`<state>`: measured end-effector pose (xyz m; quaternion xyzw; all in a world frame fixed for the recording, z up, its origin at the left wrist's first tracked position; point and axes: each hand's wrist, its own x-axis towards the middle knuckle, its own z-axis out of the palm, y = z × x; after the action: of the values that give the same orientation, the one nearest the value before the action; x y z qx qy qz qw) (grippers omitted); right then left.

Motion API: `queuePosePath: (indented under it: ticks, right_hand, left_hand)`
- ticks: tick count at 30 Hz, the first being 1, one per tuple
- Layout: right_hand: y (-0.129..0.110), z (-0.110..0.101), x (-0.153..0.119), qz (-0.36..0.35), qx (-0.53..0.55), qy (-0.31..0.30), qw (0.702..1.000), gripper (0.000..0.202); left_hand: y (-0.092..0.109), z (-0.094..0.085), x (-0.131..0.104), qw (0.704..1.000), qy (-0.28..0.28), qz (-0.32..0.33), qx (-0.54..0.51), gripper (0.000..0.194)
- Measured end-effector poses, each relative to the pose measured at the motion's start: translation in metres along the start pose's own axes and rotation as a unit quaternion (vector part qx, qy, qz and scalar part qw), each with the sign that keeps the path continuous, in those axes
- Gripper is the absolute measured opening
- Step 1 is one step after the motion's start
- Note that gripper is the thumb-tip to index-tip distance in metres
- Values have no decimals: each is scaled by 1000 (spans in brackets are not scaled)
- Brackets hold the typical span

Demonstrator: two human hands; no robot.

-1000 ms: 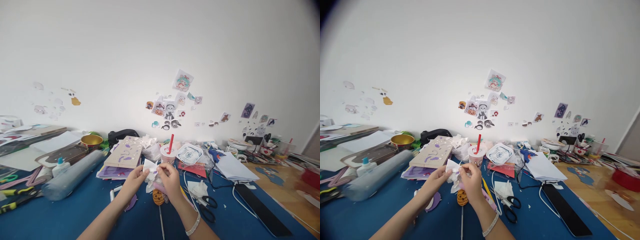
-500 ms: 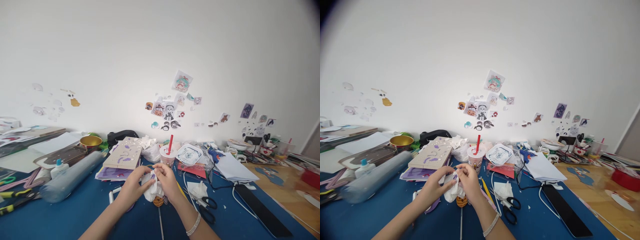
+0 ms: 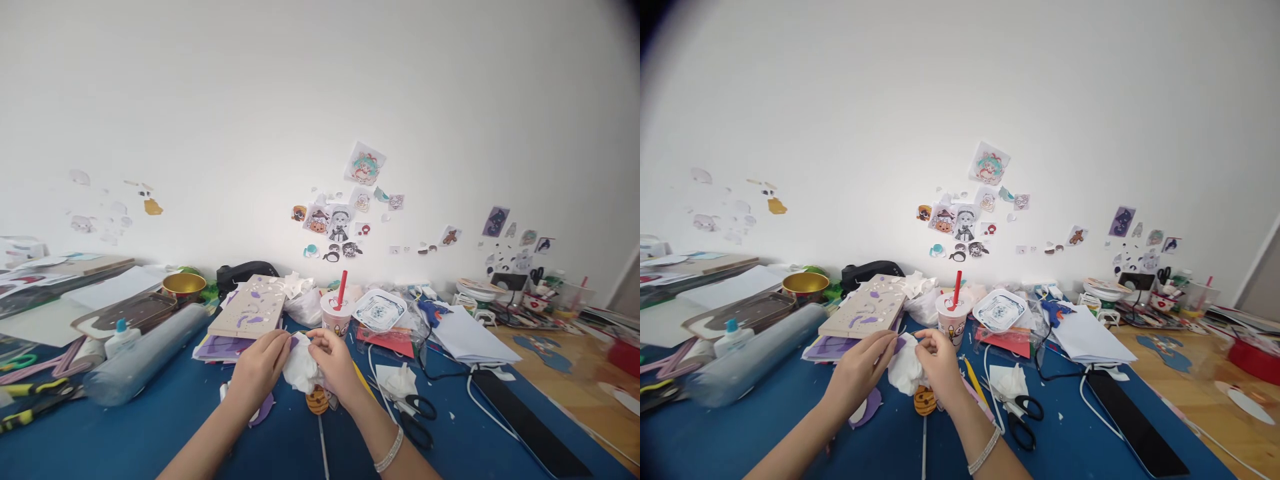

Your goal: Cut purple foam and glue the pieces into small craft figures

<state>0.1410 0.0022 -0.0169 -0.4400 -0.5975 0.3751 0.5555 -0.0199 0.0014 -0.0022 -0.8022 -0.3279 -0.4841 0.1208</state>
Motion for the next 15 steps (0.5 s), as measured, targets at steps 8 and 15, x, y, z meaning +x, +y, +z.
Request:
queuePosePath:
  ticks: [8, 15]
  right_hand:
    - [-4, -6, -9, -1, -126, -54, 991, 13]
    - [-14, 4, -15, -123, -152, -82, 977, 26]
  left_hand:
    - [8, -9, 13, 926, 11, -331, -179, 32]
    - [11, 4, 7, 900, -64, -364, -232, 30]
